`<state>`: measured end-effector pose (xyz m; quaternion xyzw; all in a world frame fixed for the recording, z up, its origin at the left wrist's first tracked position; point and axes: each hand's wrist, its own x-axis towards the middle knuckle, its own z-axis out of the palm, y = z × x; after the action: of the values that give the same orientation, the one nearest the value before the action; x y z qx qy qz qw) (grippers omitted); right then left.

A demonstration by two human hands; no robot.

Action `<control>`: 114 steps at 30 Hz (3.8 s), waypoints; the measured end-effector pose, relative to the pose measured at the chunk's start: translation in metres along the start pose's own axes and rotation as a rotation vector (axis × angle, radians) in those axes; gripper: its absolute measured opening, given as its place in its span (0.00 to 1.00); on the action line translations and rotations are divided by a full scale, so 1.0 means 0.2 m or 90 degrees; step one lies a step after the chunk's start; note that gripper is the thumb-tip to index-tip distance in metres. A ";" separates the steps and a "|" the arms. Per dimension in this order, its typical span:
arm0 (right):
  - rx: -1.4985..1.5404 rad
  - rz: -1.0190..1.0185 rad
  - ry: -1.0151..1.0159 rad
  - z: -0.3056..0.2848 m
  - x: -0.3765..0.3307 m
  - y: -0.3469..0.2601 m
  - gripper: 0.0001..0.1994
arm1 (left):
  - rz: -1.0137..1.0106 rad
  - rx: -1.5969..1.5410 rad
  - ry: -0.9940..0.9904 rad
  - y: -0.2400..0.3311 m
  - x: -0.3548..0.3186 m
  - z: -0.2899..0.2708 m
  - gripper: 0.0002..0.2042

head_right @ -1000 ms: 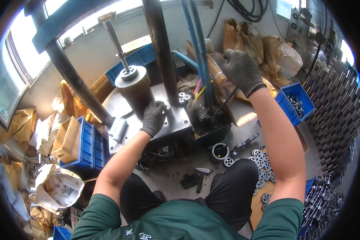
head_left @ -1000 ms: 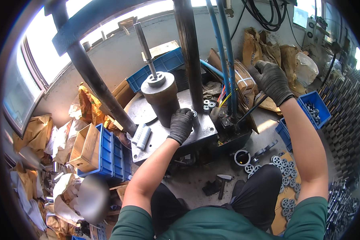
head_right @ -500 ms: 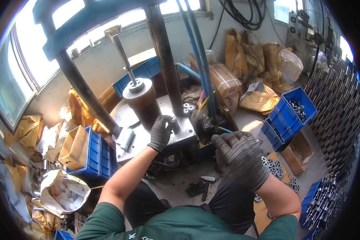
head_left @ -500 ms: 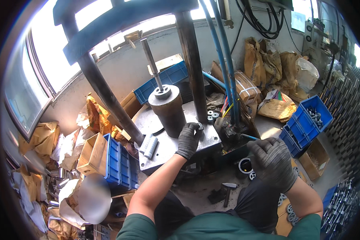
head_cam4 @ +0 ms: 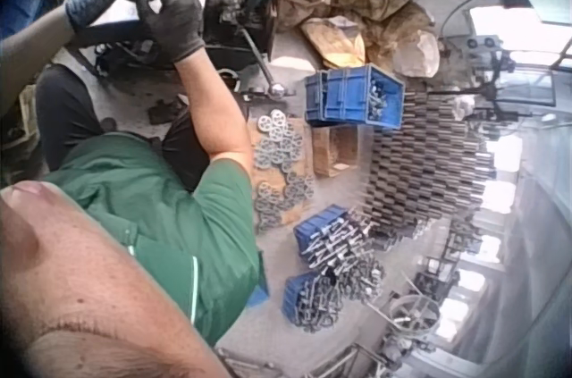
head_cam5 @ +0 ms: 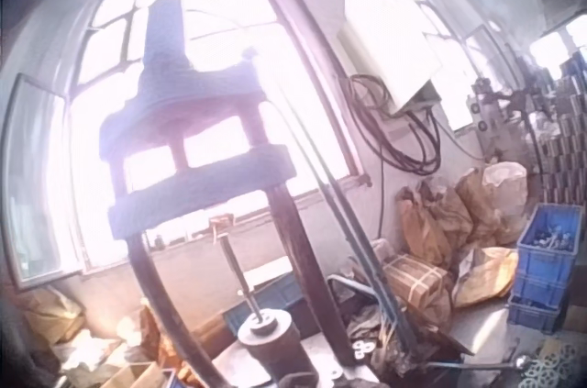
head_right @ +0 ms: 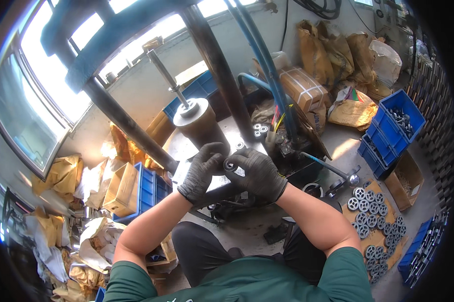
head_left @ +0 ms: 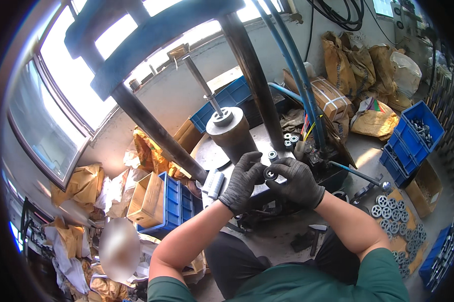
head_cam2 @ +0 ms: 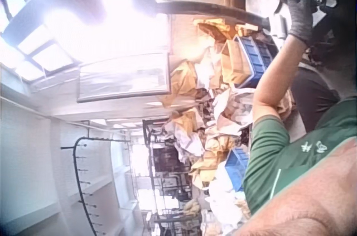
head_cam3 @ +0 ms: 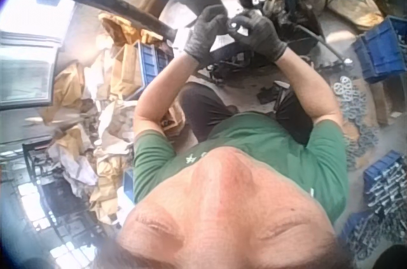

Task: The person assembles metal shafts into gear-like components using an industrial press machine, wearing work gloves.

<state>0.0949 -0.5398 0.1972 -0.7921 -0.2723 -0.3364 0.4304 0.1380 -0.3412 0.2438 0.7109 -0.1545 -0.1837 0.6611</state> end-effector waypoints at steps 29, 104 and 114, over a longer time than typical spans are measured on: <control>-0.190 -0.008 0.046 0.38 0.75 0.32 0.10 | 0.397 -0.291 0.507 0.43 0.87 -0.69 0.26; -0.507 0.258 -0.559 -0.98 -0.16 -0.35 0.16 | 0.331 -0.155 0.294 0.68 1.14 -0.49 0.27; -0.473 0.248 -0.457 -0.94 -0.41 -0.41 0.13 | 0.276 -0.096 0.337 0.71 1.05 -0.46 0.29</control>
<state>-0.0714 -0.6754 0.2505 -0.9914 -0.1133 -0.0330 0.0568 0.3702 -0.3693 0.3790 0.6339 -0.1110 0.1406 0.7524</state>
